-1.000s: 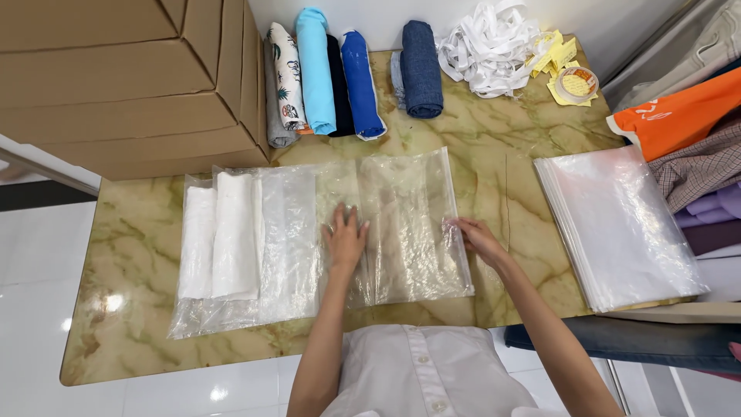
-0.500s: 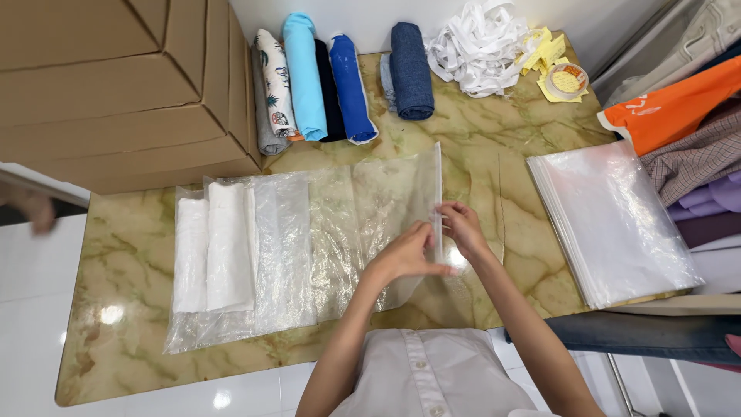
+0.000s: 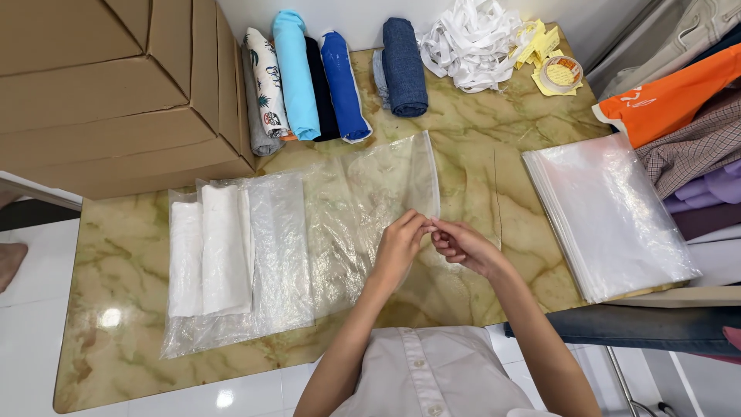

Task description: The person packs rolled-up clothing items into individual plastic zipper bags by hand on a table.

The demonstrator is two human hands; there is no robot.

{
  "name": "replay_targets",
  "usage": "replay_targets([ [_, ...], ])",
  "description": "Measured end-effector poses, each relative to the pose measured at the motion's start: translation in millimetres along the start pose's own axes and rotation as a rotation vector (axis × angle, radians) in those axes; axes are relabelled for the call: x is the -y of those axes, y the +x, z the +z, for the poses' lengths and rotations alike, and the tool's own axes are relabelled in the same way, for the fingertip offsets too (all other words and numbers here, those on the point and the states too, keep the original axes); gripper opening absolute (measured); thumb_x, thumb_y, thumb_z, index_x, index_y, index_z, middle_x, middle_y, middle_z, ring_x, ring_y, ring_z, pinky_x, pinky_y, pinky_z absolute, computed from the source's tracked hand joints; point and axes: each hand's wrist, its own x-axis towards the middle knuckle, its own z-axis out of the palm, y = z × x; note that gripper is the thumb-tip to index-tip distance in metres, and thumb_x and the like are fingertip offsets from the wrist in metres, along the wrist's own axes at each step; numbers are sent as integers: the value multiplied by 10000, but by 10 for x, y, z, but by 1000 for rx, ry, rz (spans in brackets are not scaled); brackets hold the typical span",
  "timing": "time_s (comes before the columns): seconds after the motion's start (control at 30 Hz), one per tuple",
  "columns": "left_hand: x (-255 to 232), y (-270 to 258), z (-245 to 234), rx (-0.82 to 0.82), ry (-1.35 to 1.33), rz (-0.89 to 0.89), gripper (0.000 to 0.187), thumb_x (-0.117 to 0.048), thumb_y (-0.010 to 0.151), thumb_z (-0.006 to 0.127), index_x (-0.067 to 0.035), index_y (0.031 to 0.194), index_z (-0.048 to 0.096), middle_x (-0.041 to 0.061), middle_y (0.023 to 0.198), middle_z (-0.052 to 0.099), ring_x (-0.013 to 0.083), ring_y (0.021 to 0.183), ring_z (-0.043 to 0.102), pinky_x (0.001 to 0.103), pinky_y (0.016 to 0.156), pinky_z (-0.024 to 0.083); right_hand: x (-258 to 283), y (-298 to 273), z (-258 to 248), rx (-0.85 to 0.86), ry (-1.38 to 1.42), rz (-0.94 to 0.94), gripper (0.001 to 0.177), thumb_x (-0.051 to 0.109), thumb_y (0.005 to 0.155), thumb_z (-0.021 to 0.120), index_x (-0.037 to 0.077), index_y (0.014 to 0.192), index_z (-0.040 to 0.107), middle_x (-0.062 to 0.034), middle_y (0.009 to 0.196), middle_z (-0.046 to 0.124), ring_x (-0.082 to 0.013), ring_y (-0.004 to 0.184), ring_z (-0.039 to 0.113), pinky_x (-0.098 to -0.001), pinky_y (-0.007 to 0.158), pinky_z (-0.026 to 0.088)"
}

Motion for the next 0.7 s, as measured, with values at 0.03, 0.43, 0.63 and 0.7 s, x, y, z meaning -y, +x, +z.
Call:
replay_targets([
  [0.03, 35, -6, -21, -1, 1, 0, 89, -151, 948, 699, -115, 890, 643, 32, 769, 573, 268, 766, 687, 333, 689, 573, -32, 34, 15, 1, -1, 0, 308, 329, 1031, 541, 75, 858, 527, 44, 685, 316, -41, 511, 351, -119, 354, 213],
  [0.43, 317, -43, -41, -9, 506, 247, 176, -252, 991, 608, -203, 825, 575, -54, 735, 490, 148, 809, 581, 264, 713, 504, -278, 400, 101, -109, -65, -128, 153, 160, 899, 568, 97, 777, 501, 78, 689, 168, -21, 489, 195, -146, 371, 176],
  [0.63, 337, -96, -35, 21, 492, 273, 147, -144, 987, 582, -178, 844, 576, -33, 748, 490, 180, 827, 568, 291, 706, 501, -426, 673, 56, -177, -30, -170, 103, 124, 858, 552, 110, 758, 536, 81, 656, 194, -29, 468, 240, -149, 384, 209],
  [0.7, 300, -102, -52, -15, 417, 253, 194, -177, 1025, 556, -168, 832, 549, -22, 745, 481, 174, 838, 571, 277, 728, 502, -451, 803, -26, -272, -40, -244, 172, 165, 906, 531, 80, 757, 543, 77, 628, 222, -31, 461, 255, -168, 395, 227],
])
